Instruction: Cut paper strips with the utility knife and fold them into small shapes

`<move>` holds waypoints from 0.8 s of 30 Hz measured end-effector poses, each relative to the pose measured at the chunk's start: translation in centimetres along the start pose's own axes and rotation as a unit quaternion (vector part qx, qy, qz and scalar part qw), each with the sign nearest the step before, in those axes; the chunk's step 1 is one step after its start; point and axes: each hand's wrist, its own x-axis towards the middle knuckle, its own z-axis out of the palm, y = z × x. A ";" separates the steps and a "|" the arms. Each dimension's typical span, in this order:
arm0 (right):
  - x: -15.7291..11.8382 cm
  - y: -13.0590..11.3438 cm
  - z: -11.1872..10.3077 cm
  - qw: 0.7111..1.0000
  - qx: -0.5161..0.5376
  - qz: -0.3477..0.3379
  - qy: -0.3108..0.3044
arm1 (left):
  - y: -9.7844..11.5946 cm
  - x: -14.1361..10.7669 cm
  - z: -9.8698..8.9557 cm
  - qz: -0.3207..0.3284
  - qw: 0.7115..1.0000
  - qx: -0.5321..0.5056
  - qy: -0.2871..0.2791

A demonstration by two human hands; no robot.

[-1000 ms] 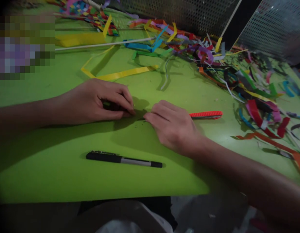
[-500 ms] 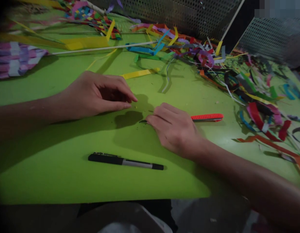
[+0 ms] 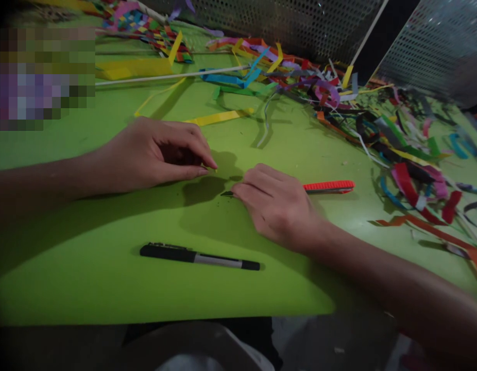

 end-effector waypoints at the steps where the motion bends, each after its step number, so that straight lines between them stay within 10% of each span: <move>1: 0.0 0.0 0.0 1.000 0.001 0.002 0.000 | 0.0 0.0 0.0 0.003 1.000 0.001 0.000; 24: 0.1 0.1 0.8 0.999 0.030 -0.035 0.020 | -0.6 0.0 0.3 0.030 0.999 0.041 -0.007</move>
